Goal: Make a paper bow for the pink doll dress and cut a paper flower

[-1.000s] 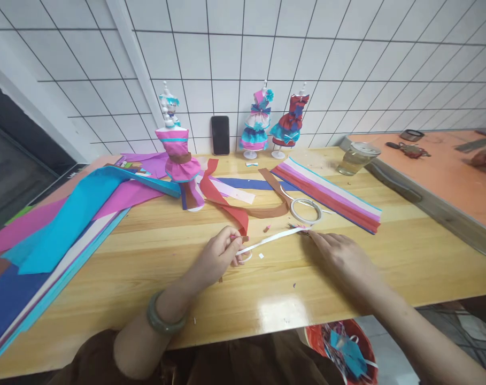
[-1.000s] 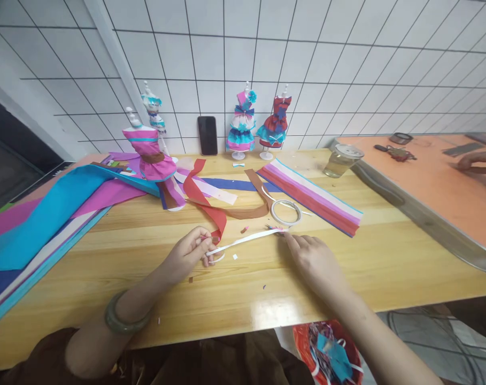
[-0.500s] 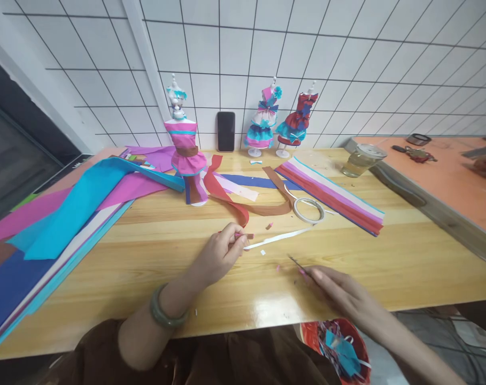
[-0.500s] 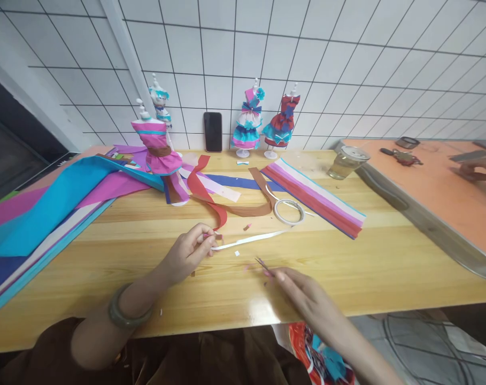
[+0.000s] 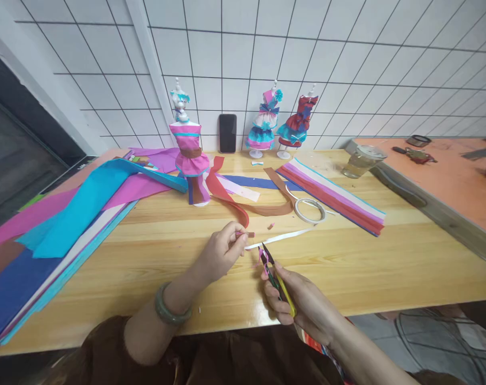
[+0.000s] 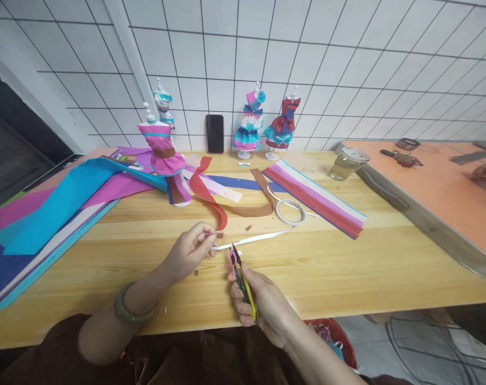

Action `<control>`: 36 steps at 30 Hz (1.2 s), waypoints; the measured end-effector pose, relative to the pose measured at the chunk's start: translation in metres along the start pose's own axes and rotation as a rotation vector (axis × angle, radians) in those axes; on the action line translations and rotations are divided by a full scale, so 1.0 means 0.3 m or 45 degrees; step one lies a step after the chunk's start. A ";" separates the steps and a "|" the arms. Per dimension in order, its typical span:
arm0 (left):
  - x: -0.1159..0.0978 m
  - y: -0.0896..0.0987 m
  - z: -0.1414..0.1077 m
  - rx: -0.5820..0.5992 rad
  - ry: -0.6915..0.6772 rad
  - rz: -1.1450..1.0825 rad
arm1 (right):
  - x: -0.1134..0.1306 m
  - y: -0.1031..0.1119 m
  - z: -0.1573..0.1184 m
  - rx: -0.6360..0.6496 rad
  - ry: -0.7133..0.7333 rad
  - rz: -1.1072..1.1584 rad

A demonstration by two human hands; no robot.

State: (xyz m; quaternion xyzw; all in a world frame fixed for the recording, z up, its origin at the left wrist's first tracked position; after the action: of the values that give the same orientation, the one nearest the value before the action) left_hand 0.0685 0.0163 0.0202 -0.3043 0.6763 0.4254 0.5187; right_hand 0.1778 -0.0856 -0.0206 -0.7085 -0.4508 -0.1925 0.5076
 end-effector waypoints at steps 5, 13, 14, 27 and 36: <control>-0.002 -0.005 -0.001 0.011 -0.015 -0.013 | 0.002 -0.016 0.029 -0.002 0.057 0.011; -0.003 -0.005 0.000 0.028 0.006 -0.080 | 0.005 -0.024 0.060 -0.026 0.112 0.042; -0.002 -0.004 0.001 0.026 0.012 -0.090 | 0.003 -0.024 0.060 -0.024 0.115 0.043; -0.008 0.084 0.009 -0.338 0.014 0.133 | -0.015 -0.043 0.046 -0.020 0.093 -0.047; -0.085 0.288 -0.036 -1.206 -0.081 0.898 | -0.016 -0.044 0.031 0.008 0.109 -0.073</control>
State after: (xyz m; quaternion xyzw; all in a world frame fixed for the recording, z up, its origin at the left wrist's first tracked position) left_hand -0.0029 0.0452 0.0683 -0.2464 0.4572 0.8367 0.1737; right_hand 0.1625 -0.0786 -0.0208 -0.6848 -0.4494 -0.2358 0.5230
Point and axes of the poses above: each hand's wrist, its own z-axis towards the middle knuckle, its own y-axis out of the back of the hand, x = y × z, the point moved 7 cm from there along z, towards the middle knuckle, and after that the axes turned 14 degrees about y, right-handed, at the moved point
